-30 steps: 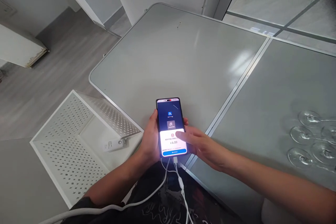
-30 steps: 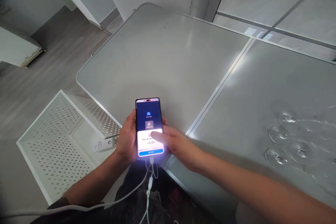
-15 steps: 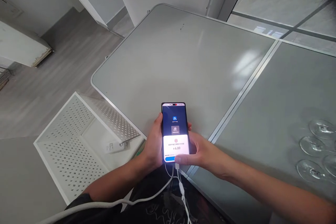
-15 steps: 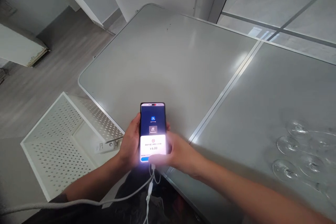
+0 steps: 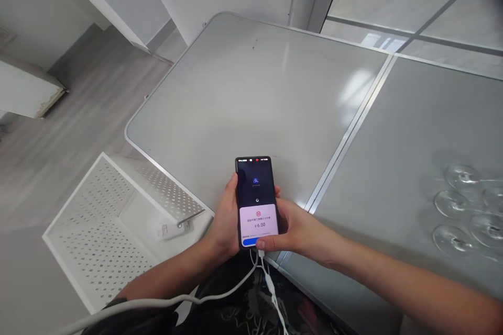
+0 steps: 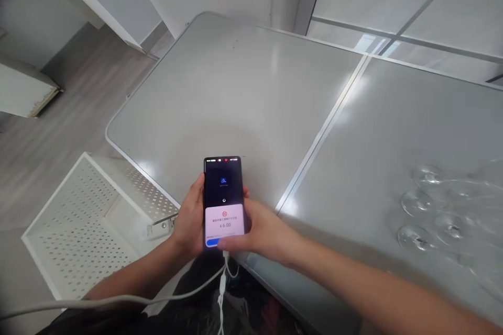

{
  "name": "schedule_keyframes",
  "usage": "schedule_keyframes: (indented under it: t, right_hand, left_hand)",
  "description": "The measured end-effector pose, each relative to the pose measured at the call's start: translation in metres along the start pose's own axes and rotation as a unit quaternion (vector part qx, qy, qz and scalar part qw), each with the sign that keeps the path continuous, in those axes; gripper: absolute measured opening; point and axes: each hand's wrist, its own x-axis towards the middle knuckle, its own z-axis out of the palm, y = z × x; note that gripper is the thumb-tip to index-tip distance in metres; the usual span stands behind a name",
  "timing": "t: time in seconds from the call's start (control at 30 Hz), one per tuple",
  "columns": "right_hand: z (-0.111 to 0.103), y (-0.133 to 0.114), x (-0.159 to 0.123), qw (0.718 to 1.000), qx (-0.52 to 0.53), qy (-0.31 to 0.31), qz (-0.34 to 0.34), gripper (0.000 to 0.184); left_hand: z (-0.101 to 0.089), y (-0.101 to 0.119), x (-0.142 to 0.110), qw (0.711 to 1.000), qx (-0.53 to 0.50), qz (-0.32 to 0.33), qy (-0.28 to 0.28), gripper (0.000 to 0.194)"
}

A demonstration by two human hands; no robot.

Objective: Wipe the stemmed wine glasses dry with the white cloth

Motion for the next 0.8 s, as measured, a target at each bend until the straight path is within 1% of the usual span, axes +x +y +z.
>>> schedule_keyframes:
  t: [0.13, 0.2, 0.47, 0.6, 0.8]
  right_hand:
    - [0.0008, -0.0068, -0.0012, 0.999, -0.031, -0.006, -0.021, 0.030]
    - [0.0011, -0.0085, -0.0017, 0.999, -0.044, -0.002, -0.023, 0.026]
    - [0.0012, -0.0078, -0.0029, 0.998, -0.055, -0.006, -0.009, 0.024]
    - [0.0014, -0.0074, -0.0030, 0.998, -0.058, -0.009, -0.007, 0.025]
    - [0.0030, -0.0052, -0.0034, 0.996, -0.082, 0.015, -0.011, 0.021]
  left_hand:
    - [0.0001, -0.0005, -0.0004, 1.000, 0.003, 0.019, -0.007, 0.066]
    - [-0.0003, -0.0008, -0.0010, 1.000, 0.006, 0.016, -0.014, 0.069]
    - [-0.0013, -0.0027, -0.0035, 1.000, -0.007, 0.012, -0.008, 0.070]
    - [-0.0033, -0.0044, -0.0035, 1.000, -0.015, 0.016, -0.021, 0.069]
    - [-0.0013, -0.0058, -0.0057, 0.999, -0.008, 0.022, -0.028, 0.069]
